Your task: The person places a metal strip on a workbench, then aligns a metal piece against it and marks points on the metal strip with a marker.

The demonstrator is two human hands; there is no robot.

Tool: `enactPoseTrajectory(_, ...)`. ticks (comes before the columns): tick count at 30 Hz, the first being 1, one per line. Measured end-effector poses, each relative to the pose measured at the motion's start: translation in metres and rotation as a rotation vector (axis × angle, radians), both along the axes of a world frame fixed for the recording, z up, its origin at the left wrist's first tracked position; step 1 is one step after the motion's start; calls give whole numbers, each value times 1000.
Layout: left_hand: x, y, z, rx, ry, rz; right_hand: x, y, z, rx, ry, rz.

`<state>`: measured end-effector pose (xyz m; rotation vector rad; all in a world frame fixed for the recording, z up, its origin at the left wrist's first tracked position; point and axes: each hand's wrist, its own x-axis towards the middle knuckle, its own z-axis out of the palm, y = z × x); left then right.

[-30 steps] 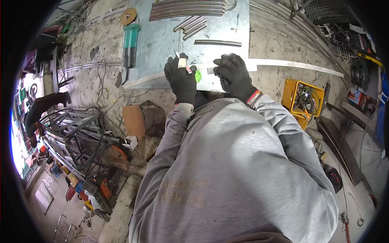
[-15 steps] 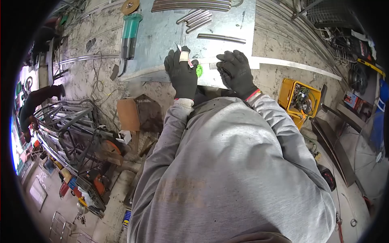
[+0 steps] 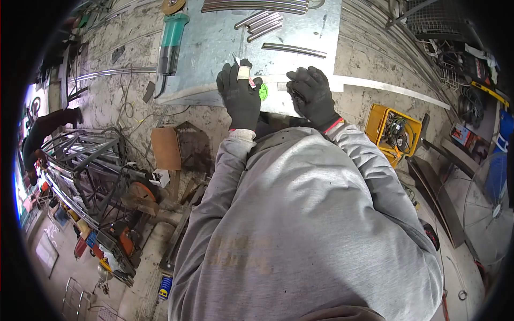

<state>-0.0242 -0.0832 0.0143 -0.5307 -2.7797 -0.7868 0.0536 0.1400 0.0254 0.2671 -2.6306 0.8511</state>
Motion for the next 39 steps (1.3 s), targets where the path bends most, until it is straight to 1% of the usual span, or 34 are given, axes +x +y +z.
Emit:
enactPoseTrajectory(4, 0, -2, 0, -12, -40, 5, -2, 1, -7, 11, 11, 20)
enactPoseTrajectory(8, 3, -10, -2, 11, -17, 34, -6, -2, -5, 3, 38, 41)
enactPoseTrajectory(11, 2, -22, -3, 15, -35, 38, -10, -7, -5, 28, 25, 105)
enactPoseTrajectory(13, 2, -27, -4, 11, -1, 41, -14, -11, -8, -15, 73, 149)
enactPoseTrajectory(17, -4, -39, -7, 5, 52, 52, -21, -22, -12, -32, 30, 172)
enactPoseTrajectory(20, -9, -52, -10, 4, 26, 45, -24, -32, -15, -18, 19, 165)
enactPoseTrajectory(25, -13, -69, -11, 11, 101, 11, -32, -43, -3, 34, 65, 205)
enactPoseTrajectory(28, -11, -65, -11, 35, 107, 33, -33, -42, -2, 52, 60, 214)
enactPoseTrajectory(34, -9, -64, -4, 28, 24, 48, -35, -44, -3, 50, 54, 216)
enactPoseTrajectory(39, -9, -64, -6, 25, 16, 61, -36, -43, -8, 68, 68, 225)
